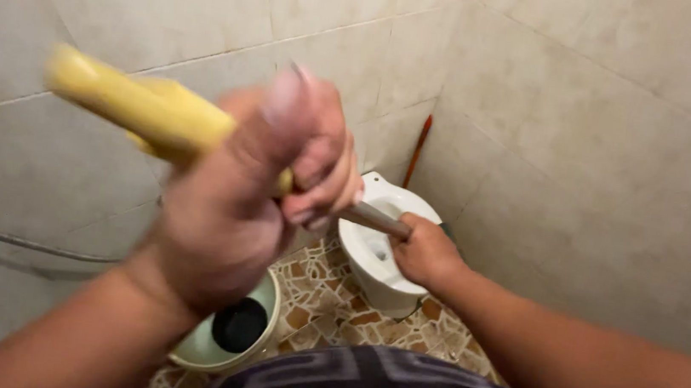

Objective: The person repeatedly attempts to connect a yellow mop head to a metal pole in a bathroom. They align the parts and twist them together, then separate them and try again multiple times. The person also briefly picks up a green-handled brush from the floor and places it back down.

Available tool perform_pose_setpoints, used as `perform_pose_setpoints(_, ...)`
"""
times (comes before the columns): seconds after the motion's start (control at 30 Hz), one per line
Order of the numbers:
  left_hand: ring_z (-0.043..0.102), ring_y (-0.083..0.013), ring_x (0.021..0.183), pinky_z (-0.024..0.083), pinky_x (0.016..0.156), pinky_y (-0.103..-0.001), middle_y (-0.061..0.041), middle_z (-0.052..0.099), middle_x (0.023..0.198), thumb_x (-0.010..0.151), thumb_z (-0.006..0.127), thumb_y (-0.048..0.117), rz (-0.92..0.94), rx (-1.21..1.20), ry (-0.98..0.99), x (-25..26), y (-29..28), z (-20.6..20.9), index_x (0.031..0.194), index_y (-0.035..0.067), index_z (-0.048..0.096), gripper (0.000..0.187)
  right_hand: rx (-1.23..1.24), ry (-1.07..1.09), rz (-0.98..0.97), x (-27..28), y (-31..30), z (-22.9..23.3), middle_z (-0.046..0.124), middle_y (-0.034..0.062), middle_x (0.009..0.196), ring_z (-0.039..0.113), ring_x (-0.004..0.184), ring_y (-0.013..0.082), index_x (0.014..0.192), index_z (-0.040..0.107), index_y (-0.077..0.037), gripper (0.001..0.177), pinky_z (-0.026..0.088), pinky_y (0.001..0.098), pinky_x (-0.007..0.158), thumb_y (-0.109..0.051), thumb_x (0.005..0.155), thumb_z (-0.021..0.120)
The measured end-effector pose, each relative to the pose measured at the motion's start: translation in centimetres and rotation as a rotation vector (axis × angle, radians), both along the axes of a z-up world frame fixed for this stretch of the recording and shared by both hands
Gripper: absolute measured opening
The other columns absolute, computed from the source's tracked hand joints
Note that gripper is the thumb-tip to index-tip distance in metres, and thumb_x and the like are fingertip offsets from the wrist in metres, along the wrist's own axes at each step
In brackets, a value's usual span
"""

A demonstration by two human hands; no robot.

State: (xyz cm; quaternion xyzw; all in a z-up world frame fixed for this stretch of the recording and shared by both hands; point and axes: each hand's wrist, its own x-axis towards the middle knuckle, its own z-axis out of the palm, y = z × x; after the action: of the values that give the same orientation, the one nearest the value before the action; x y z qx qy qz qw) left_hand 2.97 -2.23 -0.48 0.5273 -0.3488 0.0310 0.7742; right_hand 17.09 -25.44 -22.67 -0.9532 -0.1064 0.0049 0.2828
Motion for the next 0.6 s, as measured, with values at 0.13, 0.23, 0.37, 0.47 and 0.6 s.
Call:
perform_pose_setpoints(0.13,0.042,-0.0141,0.063,0.042,0.077,-0.034,-0.001,0.041,0.071,0.111,0.058,0.046,-0.043,-0.026,0.107,-2.7,2.7,2.4,0.081,0.008,0.048,0.049,0.122,0.055,0.139,-3.2,2.2,1.0,0.074,0.0186,0.082,0.073,0.082,0.0367,0.084,0.066,-0.009,0.009,0.056,0.045,0.076,-0.016,0.08,0.065)
perform_pose_setpoints(0.23,0.041,-0.0129,0.063,0.043,0.08,-0.035,0.001,0.041,0.072,0.113,0.059,0.039,-0.018,0.061,0.019,-3.2,6.9,3.6,0.082,0.009,0.048,0.045,0.142,-0.001,0.155,-6.1,6.7,5.5,0.072,0.0195,0.087,0.07,0.084,0.0399,0.091,0.067,-0.011,0.012,0.053,0.0479,0.074,-0.022,0.088,0.063)
perform_pose_setpoints(0.37,0.037,-0.0087,0.063,0.04,0.075,-0.033,0.008,0.037,0.065,0.111,0.062,0.033,0.134,0.232,-0.099,-3.3,9.2,4.8,0.078,0.018,0.043,0.041,0.114,0.085,0.191,-6.7,10.6,8.1,0.071,0.0209,0.087,0.068,0.086,0.0418,0.091,0.064,-0.009,0.02,0.052,0.0494,0.075,-0.029,0.09,0.066)
perform_pose_setpoints(0.47,0.04,-0.0096,0.063,0.044,0.077,-0.034,0.006,0.038,0.068,0.11,0.062,0.035,0.225,0.325,-0.212,-3.1,8.6,4.4,0.081,0.018,0.042,0.04,0.193,0.053,0.244,-5.8,12.1,7.6,0.071,0.0218,0.086,0.068,0.085,0.0422,0.09,0.063,-0.008,0.022,0.053,0.0491,0.074,-0.03,0.091,0.065)
perform_pose_setpoints(0.6,0.043,-0.0138,0.061,0.047,0.078,-0.037,0.001,0.041,0.071,0.111,0.056,0.041,0.37,0.321,-0.143,-4.8,4.5,5.7,0.082,0.013,0.045,0.042,0.196,-0.011,0.291,-3.7,13.3,3.5,0.07,0.0219,0.087,0.068,0.085,0.0424,0.091,0.065,-0.008,0.023,0.052,0.05,0.073,-0.031,0.091,0.067)
